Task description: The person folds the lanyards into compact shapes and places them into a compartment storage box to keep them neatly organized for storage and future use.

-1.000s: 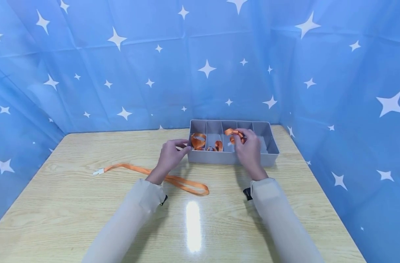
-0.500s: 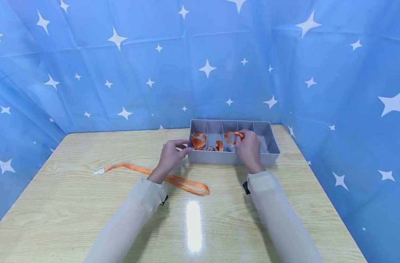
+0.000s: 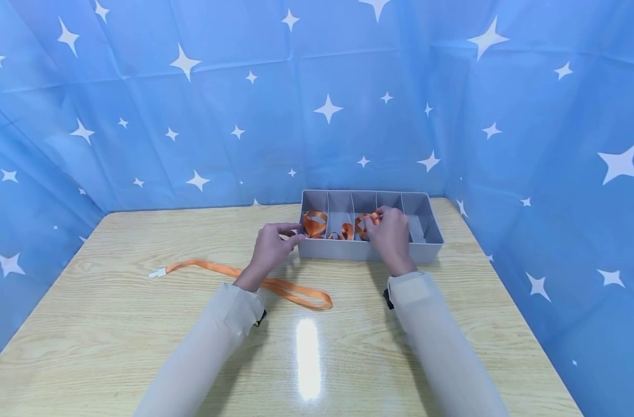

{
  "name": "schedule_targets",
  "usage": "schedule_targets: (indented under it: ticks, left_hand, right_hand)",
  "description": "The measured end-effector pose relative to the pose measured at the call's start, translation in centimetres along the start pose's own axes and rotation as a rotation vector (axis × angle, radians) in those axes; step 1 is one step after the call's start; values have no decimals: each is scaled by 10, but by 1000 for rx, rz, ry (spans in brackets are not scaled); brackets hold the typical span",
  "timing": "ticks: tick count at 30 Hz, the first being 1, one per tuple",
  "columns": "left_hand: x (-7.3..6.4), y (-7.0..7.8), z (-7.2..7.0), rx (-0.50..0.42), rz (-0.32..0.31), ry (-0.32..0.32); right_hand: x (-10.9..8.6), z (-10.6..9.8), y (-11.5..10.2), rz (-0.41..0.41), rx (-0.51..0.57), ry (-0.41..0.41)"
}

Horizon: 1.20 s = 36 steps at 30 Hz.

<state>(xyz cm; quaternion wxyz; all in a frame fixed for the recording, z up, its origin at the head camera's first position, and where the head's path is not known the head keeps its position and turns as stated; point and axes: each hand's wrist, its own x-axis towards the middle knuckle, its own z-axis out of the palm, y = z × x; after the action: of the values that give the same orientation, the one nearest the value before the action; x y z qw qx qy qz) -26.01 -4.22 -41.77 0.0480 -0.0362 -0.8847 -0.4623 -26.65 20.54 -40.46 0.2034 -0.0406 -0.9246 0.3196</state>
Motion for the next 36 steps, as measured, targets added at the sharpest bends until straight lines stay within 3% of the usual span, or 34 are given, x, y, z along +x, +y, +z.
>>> schedule_targets:
  ticks: [12,21,27,36]
  left_hand:
    - [0,-1,2,-30,-41,7]
    - [0,-2,2,-47,-36,8]
    - [-1,0,1,-56,-43,4]
    - [-2,1,1,-36,-36,5]
  right_hand:
    - [-8,4,1,-3,59,38]
    - [-18,7,7,-125,174,146]
    - [-25,5,6,-188,144,113]
    - [-30,4,3,-152,140,83]
